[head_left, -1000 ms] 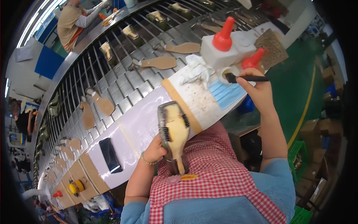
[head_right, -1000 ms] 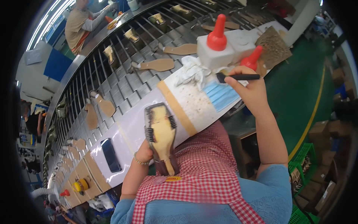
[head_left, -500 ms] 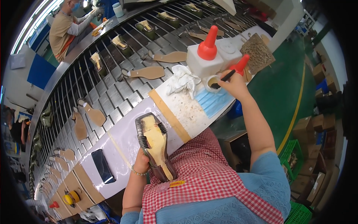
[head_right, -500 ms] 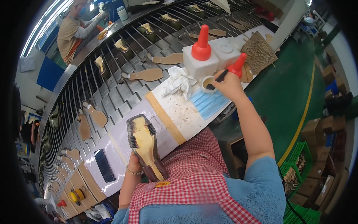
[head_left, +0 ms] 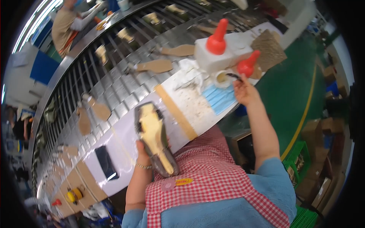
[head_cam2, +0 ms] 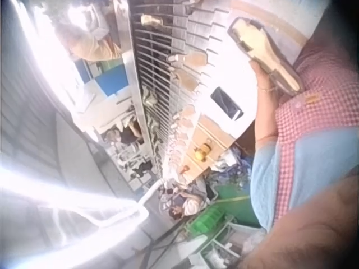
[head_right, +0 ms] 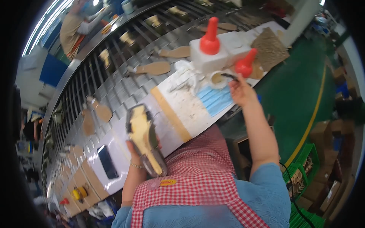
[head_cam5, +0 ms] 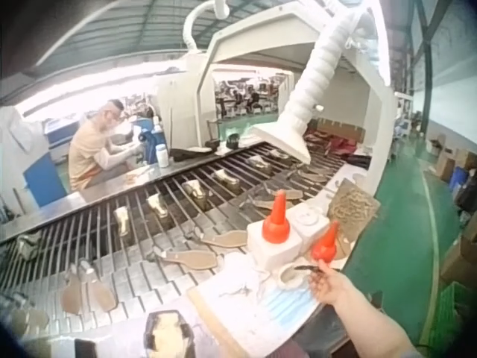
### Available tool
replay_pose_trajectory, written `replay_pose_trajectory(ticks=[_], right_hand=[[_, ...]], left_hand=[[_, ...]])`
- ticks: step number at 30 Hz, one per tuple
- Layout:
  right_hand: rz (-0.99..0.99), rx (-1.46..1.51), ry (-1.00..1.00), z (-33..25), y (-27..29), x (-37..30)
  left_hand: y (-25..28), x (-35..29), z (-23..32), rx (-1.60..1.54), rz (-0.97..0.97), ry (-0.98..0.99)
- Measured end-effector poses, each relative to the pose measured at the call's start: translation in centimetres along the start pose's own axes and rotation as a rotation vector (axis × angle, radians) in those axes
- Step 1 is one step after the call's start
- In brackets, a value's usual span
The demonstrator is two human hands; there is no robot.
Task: Applying glue or adhesive to the heel and sole area of shoes using a brush on a conveyor line.
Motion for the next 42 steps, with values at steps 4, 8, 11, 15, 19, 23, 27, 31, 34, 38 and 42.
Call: replay_pose_trajectory(ticks=[4,8,11,15,19,23,27,31,34,38,42], right_hand=[[-0.237,0.163,0.125,-3.3,-2.9,-3.0],[-0.369,-0.056,0.212,-1.7,-11.9,-9.6],[-0.559,-0.463,0.341,2.9,-19.9,-14.7],[-0.768,-0.645,0.108,10.4,-24.1,-18.5],[-0.846,-0.806,0.088,13.2,-24.9,-19.3],[-0.884,-1.0,0.213,13.9,-25.6,-19.8],[-0.924,-1.189,0.548,12.7,-27.4,-21.1],[-0.981,-1.225,0.551,13.2,-27.7,-21.7],[-1.025,-1.189,0.44,13.7,-27.4,-21.8],[-1.094,-1.138,0.262,14.6,-27.1,-21.8],[-0.961,-1.147,0.358,13.7,-27.4,-20.9]], left_hand=[[-2.3,1.7,-0.2,-0.135,-0.132,0.011],[-4.1,2.0,-0.6,-0.148,-0.222,0.049],[-4.4,1.6,-0.6,-0.103,-0.183,0.082],[-4.9,1.1,-0.1,-0.042,-0.124,0.083],[-5.3,0.5,-0.1,-0.067,-0.145,0.117],[-5.6,-0.1,-0.1,-0.059,-0.123,0.13],[-5.9,-0.1,0.0,-0.058,-0.075,0.13],[-5.7,-0.1,-0.2,-0.064,-0.072,0.129],[-5.5,-0.2,-0.7,-0.05,-0.123,0.17],[-5.4,-0.4,-0.8,-0.026,-0.116,0.171],[-7.0,-0.4,0.1,-0.053,-0.116,0.135]])
Point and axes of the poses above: each hand's wrist, its own x-axis towards the middle knuckle, its own y-axis out of the back of the hand, z = x × y, the point moved 9 cm from there along x, towards the middle knuckle, and after that the axes turned 8 degrees about -z, right-handed, at the moved point
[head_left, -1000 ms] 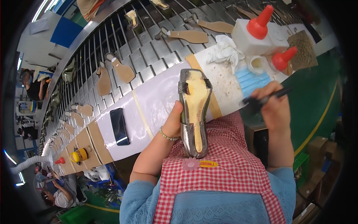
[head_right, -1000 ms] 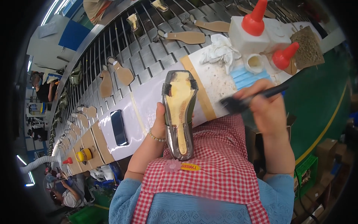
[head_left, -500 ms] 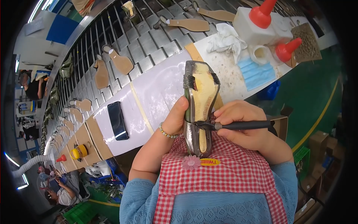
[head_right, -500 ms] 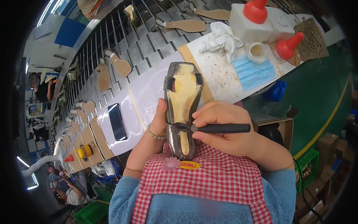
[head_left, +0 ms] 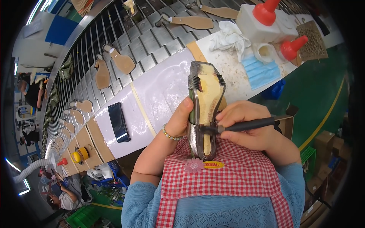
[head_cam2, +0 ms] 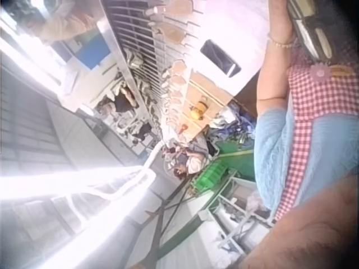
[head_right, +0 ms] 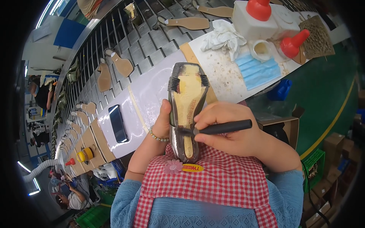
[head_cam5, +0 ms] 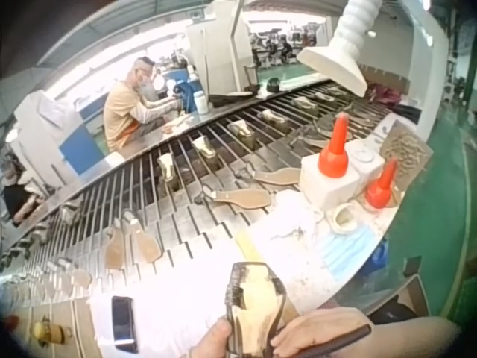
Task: Applying glue or adhesive to the heel and sole area of shoes using a brush on a conveyor line.
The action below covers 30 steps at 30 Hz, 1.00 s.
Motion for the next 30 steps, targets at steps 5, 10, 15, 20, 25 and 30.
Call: replay_pose_trajectory(ticks=[5,10,15,20,25,30], right_hand=[[0.039,-0.21,0.137,-1.9,-0.2,-0.1],[-0.066,-0.102,0.113,-1.8,-1.3,-0.4],[-0.199,0.063,0.025,-1.3,-2.2,-0.2],[0.182,0.495,-0.027,0.3,1.6,-1.5],[0.409,0.537,0.021,2.1,4.3,-2.3],[0.505,0.443,-0.045,4.4,3.1,-2.0]], left_hand=[[0.4,-0.4,-0.4,-0.016,0.018,0.01],[1.4,-0.7,-1.0,-0.029,0.014,0.043],[1.8,-0.4,-1.0,-0.042,-0.044,0.035],[4.7,-1.3,1.1,-0.069,-0.026,-0.144],[6.4,-5.0,6.9,0.523,0.276,-0.582],[5.3,-8.6,5.2,0.955,0.482,-0.78]])
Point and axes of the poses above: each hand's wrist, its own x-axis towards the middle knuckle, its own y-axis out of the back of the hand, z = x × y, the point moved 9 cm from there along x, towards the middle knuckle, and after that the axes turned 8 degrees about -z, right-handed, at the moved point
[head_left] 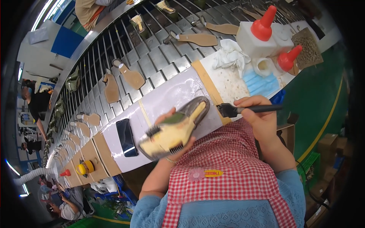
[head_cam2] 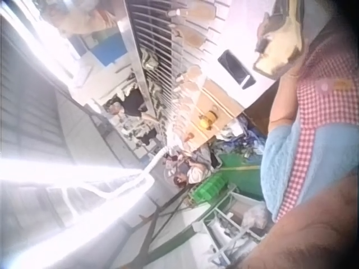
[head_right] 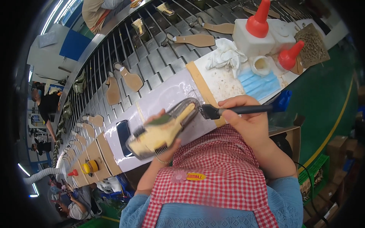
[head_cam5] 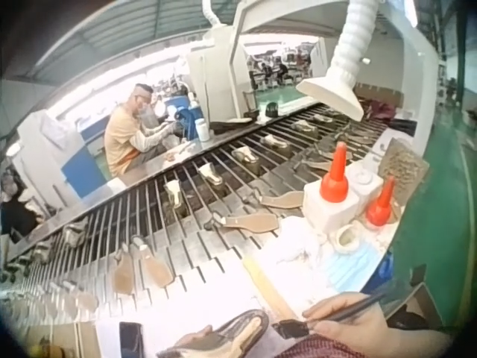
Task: Applying glue or adhesive to the heel and sole area of shoes using a brush on a conveyor line.
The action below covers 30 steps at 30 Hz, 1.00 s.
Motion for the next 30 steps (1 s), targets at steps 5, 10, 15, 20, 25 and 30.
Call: replay_pose_trajectory(ticks=[5,10,15,20,25,30], right_hand=[[-0.038,-0.219,-0.068,2.9,-1.7,0.1],[-0.08,-0.216,-0.128,5.2,-2.7,0.3],[-0.062,-0.225,-0.178,6.5,-3.0,0.4],[-0.09,-0.528,0.029,4.5,-3.7,0.6],[-0.196,-0.429,-0.015,4.8,-5.2,-0.3],[-0.234,-0.229,-0.221,6.6,-5.7,-0.8]], left_hand=[[-1.2,-2.2,1.9,0.336,-0.214,0.001],[-1.6,-2.3,1.7,0.335,-0.247,0.047],[-1.1,-3.3,0.1,0.147,-0.197,0.135],[-1.2,-3.7,0.0,0.248,-0.302,0.134],[-0.6,-4.5,-0.2,0.157,-0.231,0.096],[-0.3,-4.5,-0.8,0.136,-0.189,0.13]])
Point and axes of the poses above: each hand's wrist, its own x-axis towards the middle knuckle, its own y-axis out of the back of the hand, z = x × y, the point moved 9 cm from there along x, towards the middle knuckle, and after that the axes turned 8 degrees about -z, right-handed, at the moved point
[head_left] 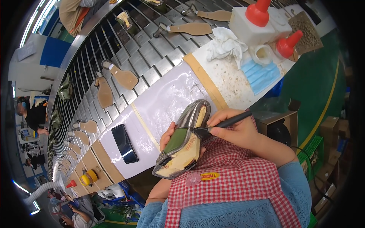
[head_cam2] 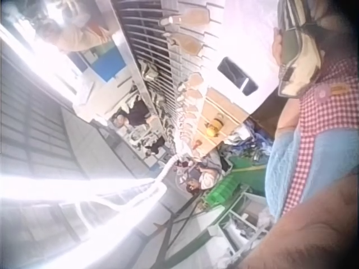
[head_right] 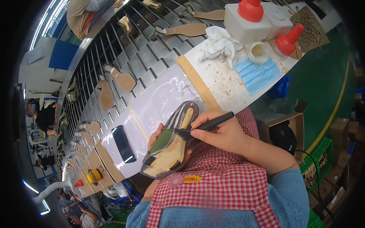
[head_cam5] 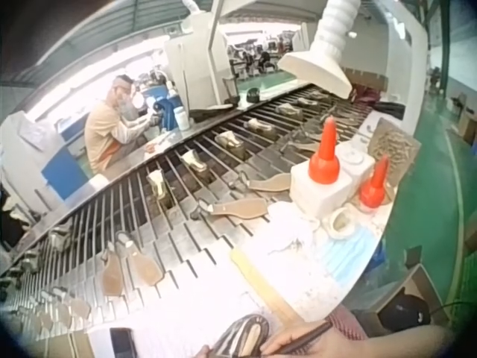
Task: Applying glue or adhesive to the heel and sole area of shoes using a brush on a conveyor line.
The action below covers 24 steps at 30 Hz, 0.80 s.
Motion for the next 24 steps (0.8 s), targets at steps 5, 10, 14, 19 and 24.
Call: replay_pose_trajectory(ticks=[5,10,14,19,24], right_hand=[[0.163,-0.02,0.013,-0.2,1.5,-0.1],[0.098,-0.268,0.221,-3.1,0.3,0.1],[-0.041,0.094,-0.02,-1.3,0.0,0.7],[0.178,0.277,0.081,-3.3,3.4,0.5],[0.318,0.237,0.125,-3.8,6.1,-0.5]], left_hand=[[0.4,0.2,0.7,0.025,0.005,-0.035],[0.1,0.3,-0.3,-0.008,-0.022,0.023],[0.7,2.2,2.6,0.023,-0.001,-0.058],[4.7,4.7,-1.3,-0.866,0.235,0.094],[9.2,9.7,-3.4,-1.347,0.137,0.254]])
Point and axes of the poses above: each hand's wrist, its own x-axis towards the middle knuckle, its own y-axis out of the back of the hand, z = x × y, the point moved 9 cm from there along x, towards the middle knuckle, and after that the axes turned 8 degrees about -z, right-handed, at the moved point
